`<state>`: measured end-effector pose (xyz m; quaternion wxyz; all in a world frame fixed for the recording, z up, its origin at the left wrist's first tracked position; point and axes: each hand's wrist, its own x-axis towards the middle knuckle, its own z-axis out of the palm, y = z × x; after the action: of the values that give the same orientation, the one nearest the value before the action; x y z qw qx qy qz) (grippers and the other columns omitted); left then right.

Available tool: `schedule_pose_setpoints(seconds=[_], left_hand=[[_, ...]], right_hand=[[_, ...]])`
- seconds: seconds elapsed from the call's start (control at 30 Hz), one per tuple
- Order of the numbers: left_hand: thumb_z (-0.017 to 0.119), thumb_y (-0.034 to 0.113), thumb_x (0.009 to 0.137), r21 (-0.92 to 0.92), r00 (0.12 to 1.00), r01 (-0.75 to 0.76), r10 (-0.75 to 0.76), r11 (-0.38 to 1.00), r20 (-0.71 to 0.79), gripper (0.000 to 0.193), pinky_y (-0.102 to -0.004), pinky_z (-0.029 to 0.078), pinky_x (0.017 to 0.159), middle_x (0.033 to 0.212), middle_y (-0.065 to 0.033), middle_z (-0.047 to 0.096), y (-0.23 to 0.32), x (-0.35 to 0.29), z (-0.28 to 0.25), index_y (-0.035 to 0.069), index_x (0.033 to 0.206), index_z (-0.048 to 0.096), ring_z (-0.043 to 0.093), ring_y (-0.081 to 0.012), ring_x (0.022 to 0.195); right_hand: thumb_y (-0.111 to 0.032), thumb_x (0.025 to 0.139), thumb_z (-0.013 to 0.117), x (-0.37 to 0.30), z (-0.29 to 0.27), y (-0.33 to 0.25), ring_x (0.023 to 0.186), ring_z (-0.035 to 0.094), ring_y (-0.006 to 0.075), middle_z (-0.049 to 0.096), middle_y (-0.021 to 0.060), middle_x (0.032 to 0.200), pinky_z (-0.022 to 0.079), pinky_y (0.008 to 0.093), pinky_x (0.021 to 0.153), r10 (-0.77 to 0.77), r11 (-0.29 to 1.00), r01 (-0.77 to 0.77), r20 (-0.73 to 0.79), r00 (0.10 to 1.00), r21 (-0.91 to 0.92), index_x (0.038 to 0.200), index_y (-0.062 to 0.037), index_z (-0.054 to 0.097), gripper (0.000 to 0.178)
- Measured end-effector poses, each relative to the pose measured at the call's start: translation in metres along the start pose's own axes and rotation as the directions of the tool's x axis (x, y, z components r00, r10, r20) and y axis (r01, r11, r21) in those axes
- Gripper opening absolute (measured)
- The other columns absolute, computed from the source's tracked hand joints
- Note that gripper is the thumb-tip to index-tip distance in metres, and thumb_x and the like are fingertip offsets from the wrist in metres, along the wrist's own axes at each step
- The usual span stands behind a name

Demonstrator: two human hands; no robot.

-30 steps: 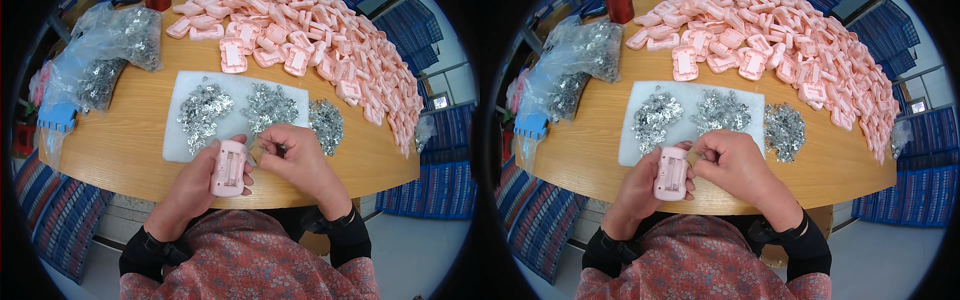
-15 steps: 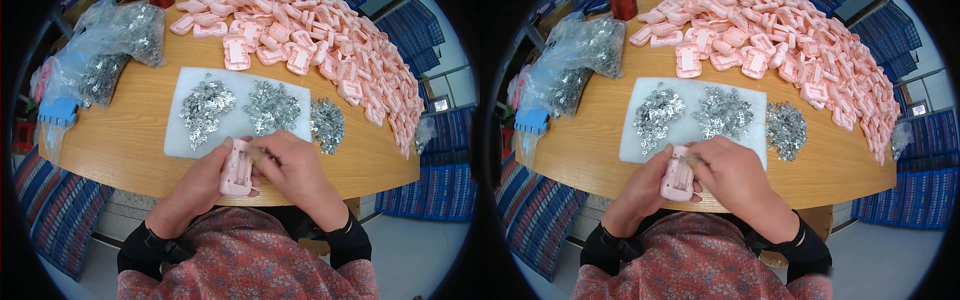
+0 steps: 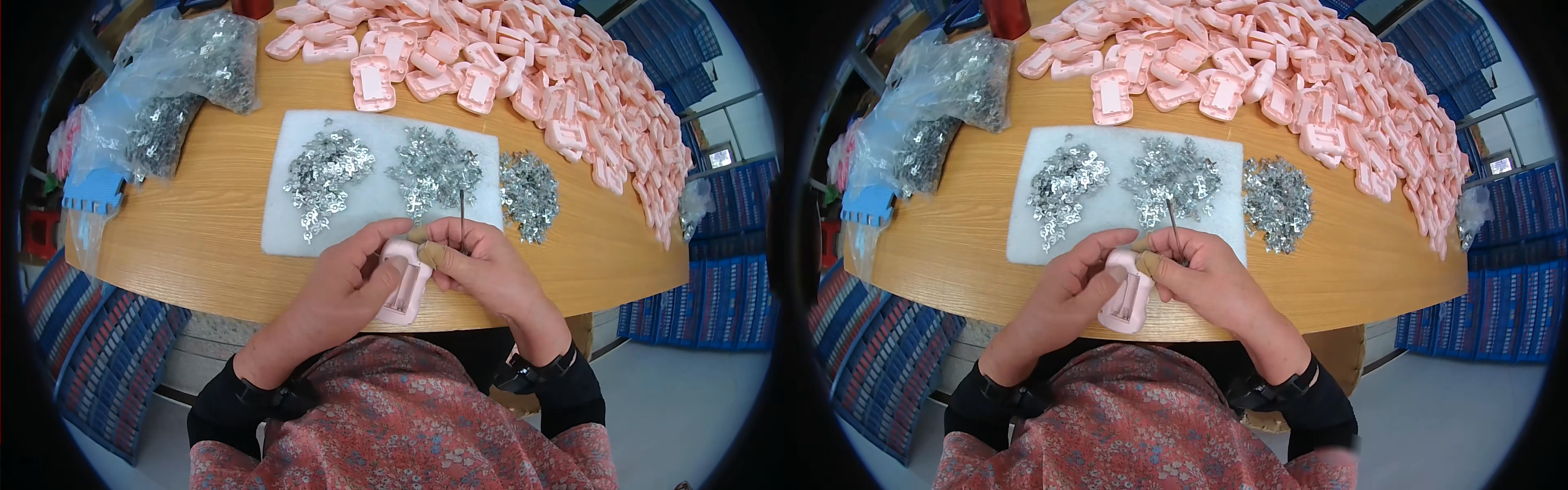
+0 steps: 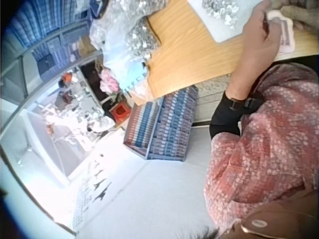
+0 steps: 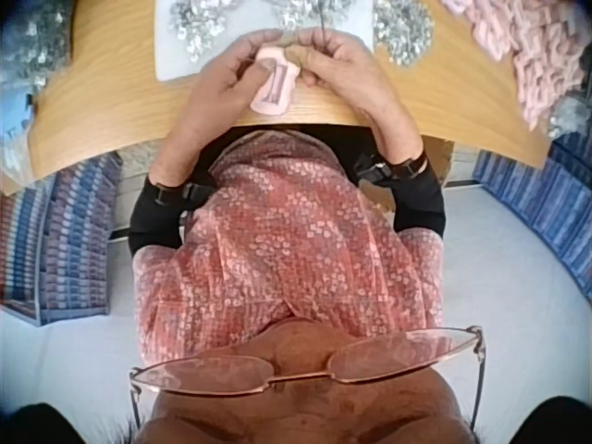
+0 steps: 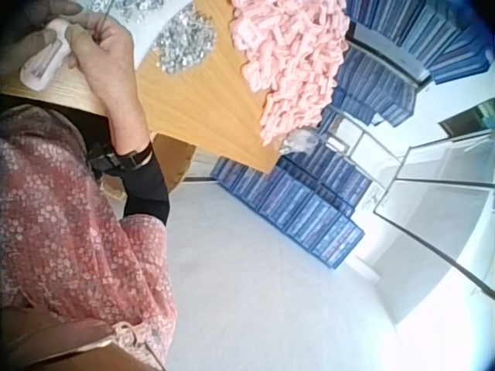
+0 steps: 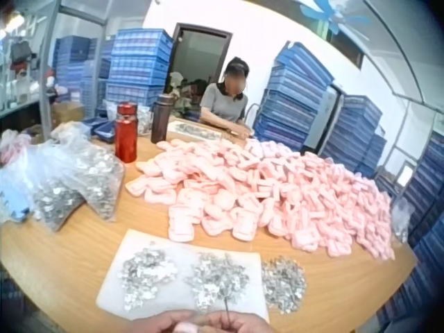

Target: The person sits at a table and repeatedly inserts small metal pins into pink plastic housings using a small metal tool. They pick up a housing, position a pin, and use the tool to push it into place, then place the assembled unit aside.

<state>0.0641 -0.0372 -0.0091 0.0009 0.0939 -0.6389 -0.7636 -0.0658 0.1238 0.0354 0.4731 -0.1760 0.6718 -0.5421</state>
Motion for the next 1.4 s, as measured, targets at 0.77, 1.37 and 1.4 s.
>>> schedule_pose_setpoints(seconds=[0.77, 1.37, 1.4], left_hand=[[0.036, 0.023, 0.102, -0.718, 0.89, 0.455, -0.286, 0.528, 0.354, 0.031, -0.0231, 0.035, 0.047, 0.086, -0.0031, 0.049, 0.009, 0.002, -0.008, 0.007, 0.123, 0.051, 0.044, -0.0103, 0.062], [0.048, 0.015, 0.101, -0.588, 0.944, 0.331, -0.264, 0.738, 0.199, 0.03, -0.0245, 0.047, 0.061, 0.097, -0.0025, 0.058, 0.009, 0.006, -0.003, 0.004, 0.129, 0.051, 0.055, -0.0102, 0.074], [0.05, 0.014, 0.102, -0.471, 0.965, 0.252, -0.253, 0.846, 0.063, 0.03, -0.0246, 0.049, 0.067, 0.101, -0.0024, 0.059, 0.013, 0.005, 0.003, 0.004, 0.13, 0.051, 0.057, -0.0097, 0.079]], right_hand=[[-0.004, 0.092, 0.066, -0.008, -0.001, 0.013, 0.069, 0.044, 0.0001, 0.053, -0.0066, 0.082, 0.039, 0.0177, 0.062, -0.316, 0.935, 0.299, -0.066, 0.947, -0.191, 0.117, -0.0006, 0.065, 0.026], [-0.01, 0.09, 0.069, -0.007, 0.001, 0.013, 0.067, 0.044, 0.0058, 0.049, -0.0039, 0.075, 0.04, 0.0229, 0.06, -0.343, 0.933, 0.324, -0.113, 0.932, -0.16, 0.112, -0.0006, 0.06, 0.026], [-0.011, 0.09, 0.069, -0.007, 0.0, 0.014, 0.068, 0.044, 0.0055, 0.049, -0.0043, 0.076, 0.04, 0.0222, 0.061, -0.374, 0.925, 0.359, -0.149, 0.915, -0.122, 0.114, -0.0005, 0.059, 0.028]])
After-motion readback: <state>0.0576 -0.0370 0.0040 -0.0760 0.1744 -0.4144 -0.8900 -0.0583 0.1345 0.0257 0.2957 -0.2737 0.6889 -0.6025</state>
